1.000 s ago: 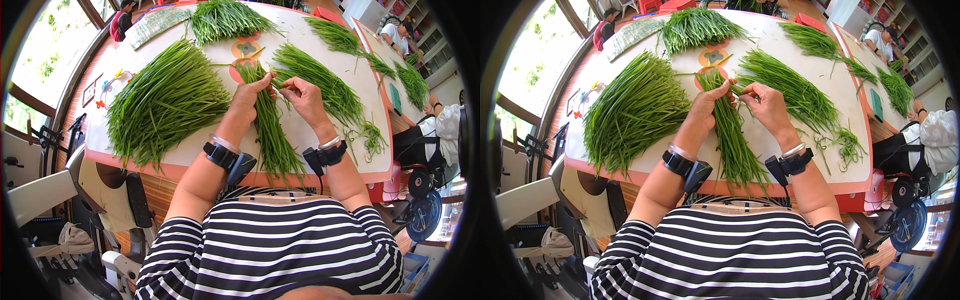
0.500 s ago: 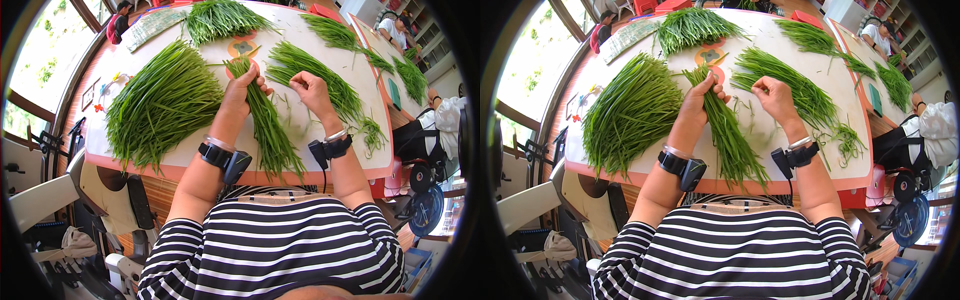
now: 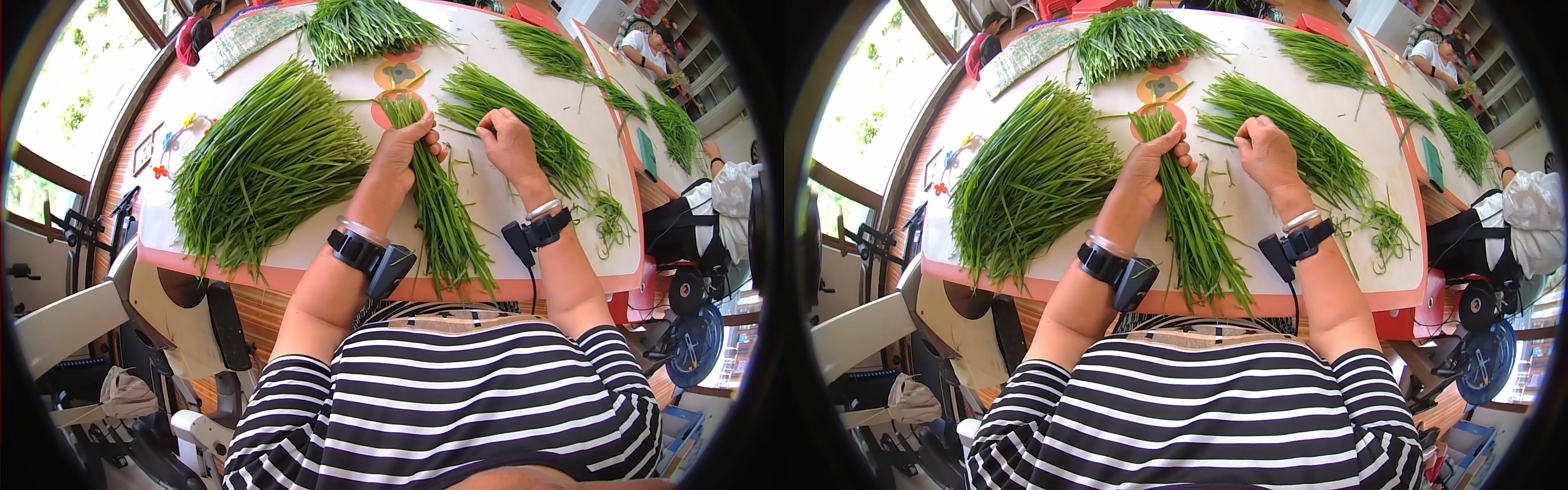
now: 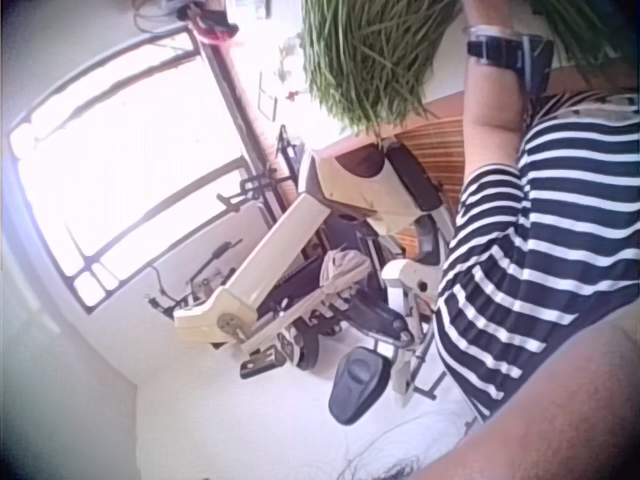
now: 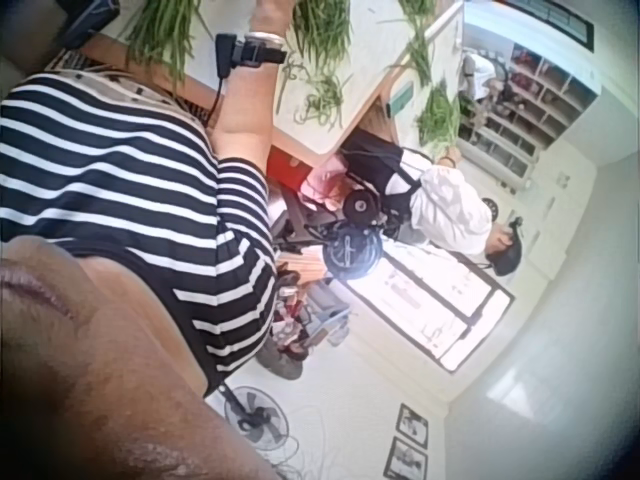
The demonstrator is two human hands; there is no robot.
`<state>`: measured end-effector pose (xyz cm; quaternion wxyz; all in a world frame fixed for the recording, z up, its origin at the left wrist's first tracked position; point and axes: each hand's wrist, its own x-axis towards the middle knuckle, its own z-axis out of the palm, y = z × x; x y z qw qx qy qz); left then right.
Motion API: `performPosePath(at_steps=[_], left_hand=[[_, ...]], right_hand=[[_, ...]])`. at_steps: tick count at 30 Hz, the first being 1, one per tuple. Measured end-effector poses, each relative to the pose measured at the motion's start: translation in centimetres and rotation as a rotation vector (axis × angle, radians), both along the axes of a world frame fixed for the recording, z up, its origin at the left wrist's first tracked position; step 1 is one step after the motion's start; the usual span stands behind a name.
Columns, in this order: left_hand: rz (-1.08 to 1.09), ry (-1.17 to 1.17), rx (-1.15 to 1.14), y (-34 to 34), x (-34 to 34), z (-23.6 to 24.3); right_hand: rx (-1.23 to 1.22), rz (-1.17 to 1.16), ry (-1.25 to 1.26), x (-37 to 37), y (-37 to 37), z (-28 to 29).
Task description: The person sorts and bundles long green vegetables on a table. They pick up bunches of the greens, align them, and separate them into smaller groups, occasionally discarding stray pieces. The process is repetitive and involves manual handling of the produce.
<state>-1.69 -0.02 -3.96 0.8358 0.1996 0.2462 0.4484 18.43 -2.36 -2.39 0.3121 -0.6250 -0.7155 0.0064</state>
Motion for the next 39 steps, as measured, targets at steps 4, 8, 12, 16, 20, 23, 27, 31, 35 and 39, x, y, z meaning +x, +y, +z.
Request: performPosePath(at_steps=[4,8,12,16,20,23,27,31,35,39], left_hand=[[0.02,0.078,0.047,-0.1,0.2,-0.3],[0.024,0.145,0.066,-0.4,0.3,-0.1],[0.014,0.149,0.044,-0.4,0.0,0.2],[0.034,0.136,0.062,-0.7,0.1,1.5],[-0.047,0.023,0.099,-0.2,-0.3,0.8],[-0.049,0.028,0.091,0.0,-0.4,0.4],[-0.006,0.067,0.048,-0.2,-0.3,0.7],[-0.008,0.071,0.06,-0.2,-0.3,0.6],[-0.014,0.063,0.052,-0.2,-0.3,0.5],[-0.023,0.045,0.064,0.0,0.0,0.0]], right_hand=[[-0.067,0.062,0.27,-1.0,-0.6,1.0],[-0.173,0.228,0.429,-3.0,-1.7,1.4],[-0.203,0.252,0.387,-2.6,-1.7,1.9],[-0.144,0.146,0.142,-0.1,-1.0,1.2],[-0.177,0.034,-0.082,-0.2,-1.1,0.3],[-0.131,0.024,-0.148,0.0,-0.8,-0.6],[-0.08,0.012,-0.078,0.2,-0.6,-0.8],[-0.059,0.024,-0.094,-0.8,-0.5,-0.5],[-0.084,0.02,-0.215,-0.9,-0.3,-0.9],[-0.087,0.018,-0.154,-0.6,0.0,-1.3]])
